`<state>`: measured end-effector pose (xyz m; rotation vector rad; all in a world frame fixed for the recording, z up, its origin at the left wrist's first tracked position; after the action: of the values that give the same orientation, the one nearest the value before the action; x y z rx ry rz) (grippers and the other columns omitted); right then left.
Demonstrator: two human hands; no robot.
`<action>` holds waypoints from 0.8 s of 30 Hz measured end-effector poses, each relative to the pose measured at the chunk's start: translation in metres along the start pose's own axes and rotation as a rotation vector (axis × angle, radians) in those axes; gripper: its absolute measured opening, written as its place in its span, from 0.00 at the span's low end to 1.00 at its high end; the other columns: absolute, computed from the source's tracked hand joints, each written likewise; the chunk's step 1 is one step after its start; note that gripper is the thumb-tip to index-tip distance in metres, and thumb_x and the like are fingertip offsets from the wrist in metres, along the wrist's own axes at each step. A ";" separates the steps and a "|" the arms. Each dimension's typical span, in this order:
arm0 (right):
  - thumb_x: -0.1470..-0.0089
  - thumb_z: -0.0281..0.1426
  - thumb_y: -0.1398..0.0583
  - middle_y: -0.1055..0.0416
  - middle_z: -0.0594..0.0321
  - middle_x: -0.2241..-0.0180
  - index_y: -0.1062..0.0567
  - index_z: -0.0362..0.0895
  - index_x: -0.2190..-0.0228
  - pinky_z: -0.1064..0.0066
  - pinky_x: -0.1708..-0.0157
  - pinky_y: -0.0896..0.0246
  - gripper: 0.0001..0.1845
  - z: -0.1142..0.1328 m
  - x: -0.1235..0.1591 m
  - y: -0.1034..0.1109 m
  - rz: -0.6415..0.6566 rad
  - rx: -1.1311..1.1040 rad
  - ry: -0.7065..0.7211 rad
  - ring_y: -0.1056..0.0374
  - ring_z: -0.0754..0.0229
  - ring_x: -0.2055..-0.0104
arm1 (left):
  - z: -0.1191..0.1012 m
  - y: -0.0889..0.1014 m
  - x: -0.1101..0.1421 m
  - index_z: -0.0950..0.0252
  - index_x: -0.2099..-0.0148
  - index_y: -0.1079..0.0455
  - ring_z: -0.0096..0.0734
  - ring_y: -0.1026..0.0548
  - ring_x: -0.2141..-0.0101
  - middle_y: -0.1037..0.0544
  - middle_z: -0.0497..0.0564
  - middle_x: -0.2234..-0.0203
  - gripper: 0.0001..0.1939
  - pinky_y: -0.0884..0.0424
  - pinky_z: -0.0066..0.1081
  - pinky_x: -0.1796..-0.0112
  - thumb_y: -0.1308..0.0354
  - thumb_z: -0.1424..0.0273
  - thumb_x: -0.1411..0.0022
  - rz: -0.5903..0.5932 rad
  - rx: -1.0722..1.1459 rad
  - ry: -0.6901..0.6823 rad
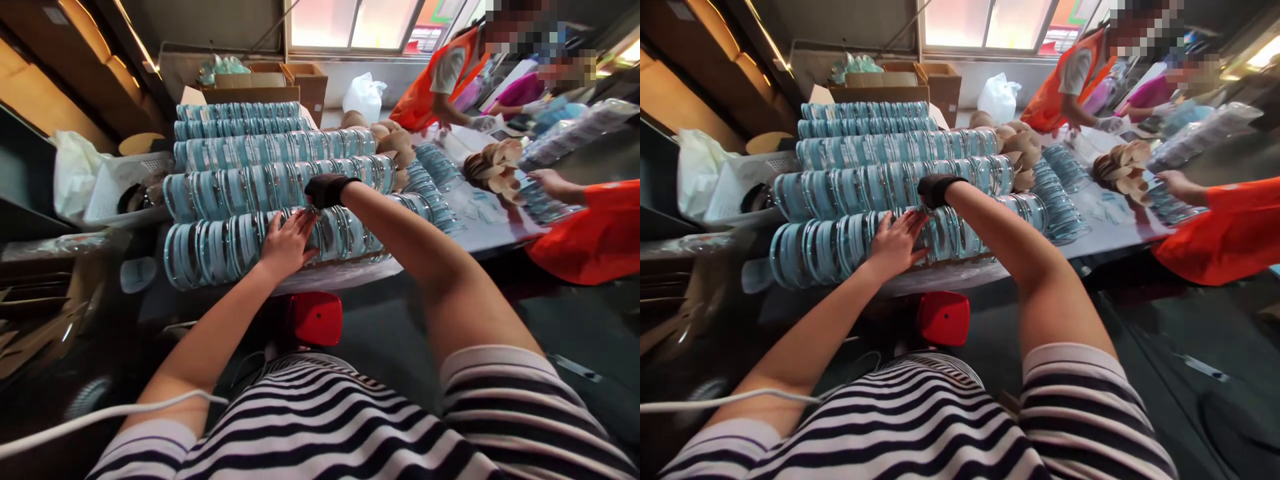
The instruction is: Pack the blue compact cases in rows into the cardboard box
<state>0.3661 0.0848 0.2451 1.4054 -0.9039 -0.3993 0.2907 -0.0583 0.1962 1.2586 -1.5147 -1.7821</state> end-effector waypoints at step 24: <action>0.46 0.31 0.39 0.23 0.55 0.52 0.22 0.47 0.50 0.67 0.55 0.35 0.21 -0.057 0.066 -0.022 -0.172 -0.080 -0.233 0.27 0.51 0.51 | -0.041 -0.007 -0.043 0.66 0.29 0.47 0.46 0.46 0.33 0.42 0.58 0.32 0.35 0.58 0.55 0.34 0.50 0.57 0.33 0.025 -0.035 -0.036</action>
<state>0.4553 0.0718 0.2490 1.3863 -0.9463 -0.7336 0.3475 -0.0418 0.2048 1.1922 -1.5058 -1.8163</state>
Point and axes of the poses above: each hand's wrist, its own x-axis away from the middle knuckle, its own y-axis out of the back of the hand, z = x × y, the point moved 6 cm from there along -x, towards the middle knuckle
